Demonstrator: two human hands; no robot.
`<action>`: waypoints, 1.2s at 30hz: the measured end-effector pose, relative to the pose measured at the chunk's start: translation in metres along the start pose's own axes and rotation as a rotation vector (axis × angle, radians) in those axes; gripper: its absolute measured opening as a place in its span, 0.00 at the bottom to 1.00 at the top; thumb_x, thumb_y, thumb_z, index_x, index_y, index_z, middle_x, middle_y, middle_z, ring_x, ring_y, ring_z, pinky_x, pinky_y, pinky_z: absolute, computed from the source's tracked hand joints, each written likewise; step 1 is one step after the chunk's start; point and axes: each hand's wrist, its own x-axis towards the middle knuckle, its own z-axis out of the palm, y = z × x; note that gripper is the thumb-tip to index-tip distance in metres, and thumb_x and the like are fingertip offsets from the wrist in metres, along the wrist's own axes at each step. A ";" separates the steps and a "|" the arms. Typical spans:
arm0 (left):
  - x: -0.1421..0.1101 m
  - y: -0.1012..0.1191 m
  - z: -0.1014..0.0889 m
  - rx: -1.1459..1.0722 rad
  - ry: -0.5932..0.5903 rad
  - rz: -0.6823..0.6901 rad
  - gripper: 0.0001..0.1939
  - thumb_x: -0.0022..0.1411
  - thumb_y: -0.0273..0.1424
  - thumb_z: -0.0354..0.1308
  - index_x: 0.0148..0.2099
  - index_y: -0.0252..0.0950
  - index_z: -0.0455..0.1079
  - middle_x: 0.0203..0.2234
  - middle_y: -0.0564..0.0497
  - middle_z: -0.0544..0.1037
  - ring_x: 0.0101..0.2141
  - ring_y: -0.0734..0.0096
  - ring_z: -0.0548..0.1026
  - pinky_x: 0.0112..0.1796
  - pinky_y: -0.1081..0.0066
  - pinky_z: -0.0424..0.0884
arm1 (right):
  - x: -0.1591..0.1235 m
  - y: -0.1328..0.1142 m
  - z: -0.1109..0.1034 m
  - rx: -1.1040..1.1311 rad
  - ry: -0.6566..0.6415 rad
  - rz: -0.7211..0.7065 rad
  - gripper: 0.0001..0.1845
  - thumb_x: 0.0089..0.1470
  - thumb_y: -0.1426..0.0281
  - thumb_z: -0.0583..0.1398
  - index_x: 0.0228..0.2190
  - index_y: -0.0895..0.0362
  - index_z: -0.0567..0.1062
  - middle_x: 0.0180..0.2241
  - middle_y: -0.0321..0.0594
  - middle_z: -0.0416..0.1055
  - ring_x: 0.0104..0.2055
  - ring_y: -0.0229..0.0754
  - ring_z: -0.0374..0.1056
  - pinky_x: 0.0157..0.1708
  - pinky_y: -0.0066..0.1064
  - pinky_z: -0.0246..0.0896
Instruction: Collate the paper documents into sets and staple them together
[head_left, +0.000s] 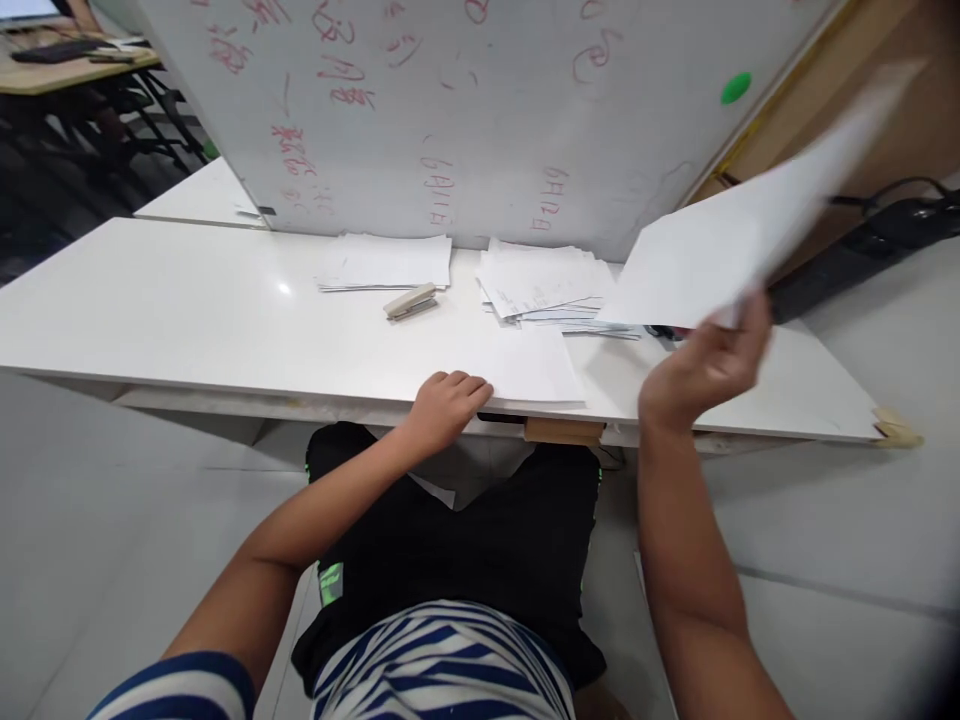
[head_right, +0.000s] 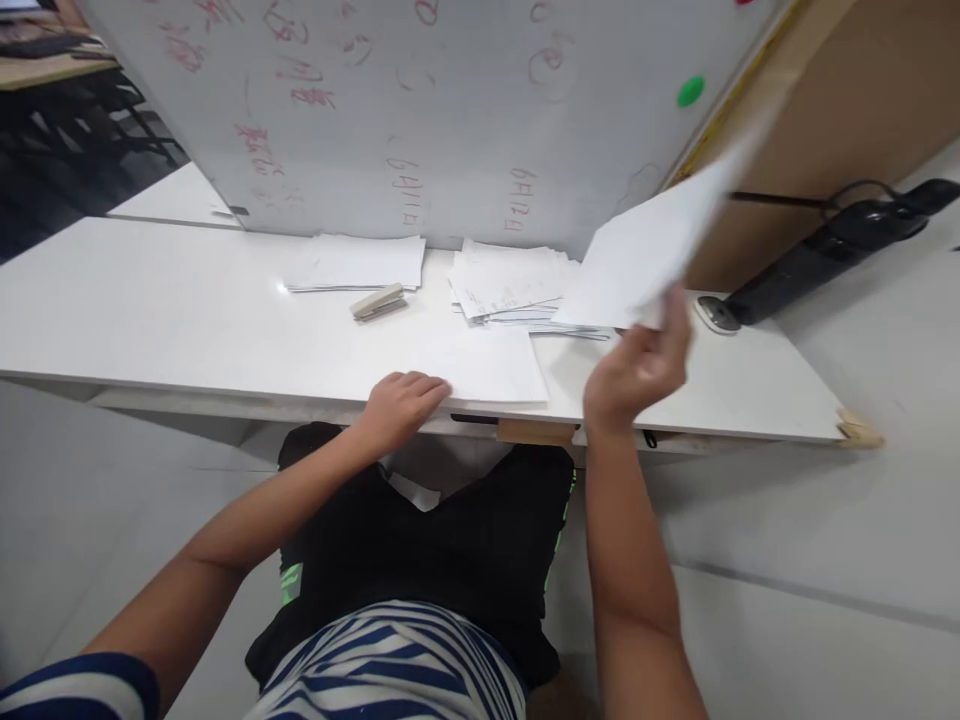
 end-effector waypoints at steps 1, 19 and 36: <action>-0.008 0.001 0.002 -0.001 -0.005 -0.012 0.13 0.65 0.24 0.50 0.48 0.40 0.71 0.43 0.48 0.80 0.40 0.62 0.76 0.32 0.65 0.66 | -0.008 -0.019 0.003 -0.048 -0.017 -0.055 0.26 0.64 0.62 0.40 0.56 0.50 0.66 0.56 0.46 0.63 0.60 0.52 0.58 0.56 0.50 0.58; -0.060 -0.017 0.032 -0.132 0.232 -0.248 0.18 0.64 0.34 0.54 0.57 0.46 0.68 0.56 0.46 0.72 0.57 0.56 0.68 0.55 0.55 0.63 | -0.077 -0.075 0.058 -0.290 -0.767 -0.498 0.22 0.63 0.60 0.50 0.52 0.54 0.72 0.52 0.46 0.72 0.52 0.51 0.68 0.47 0.42 0.64; -0.065 -0.012 0.074 -0.100 0.315 -0.340 0.19 0.65 0.41 0.52 0.58 0.53 0.68 0.52 0.54 0.75 0.51 0.59 0.74 0.49 0.57 0.60 | 0.025 -0.052 0.107 -0.529 -0.465 -0.475 0.24 0.65 0.68 0.41 0.42 0.61 0.75 0.37 0.50 0.76 0.37 0.48 0.68 0.38 0.38 0.53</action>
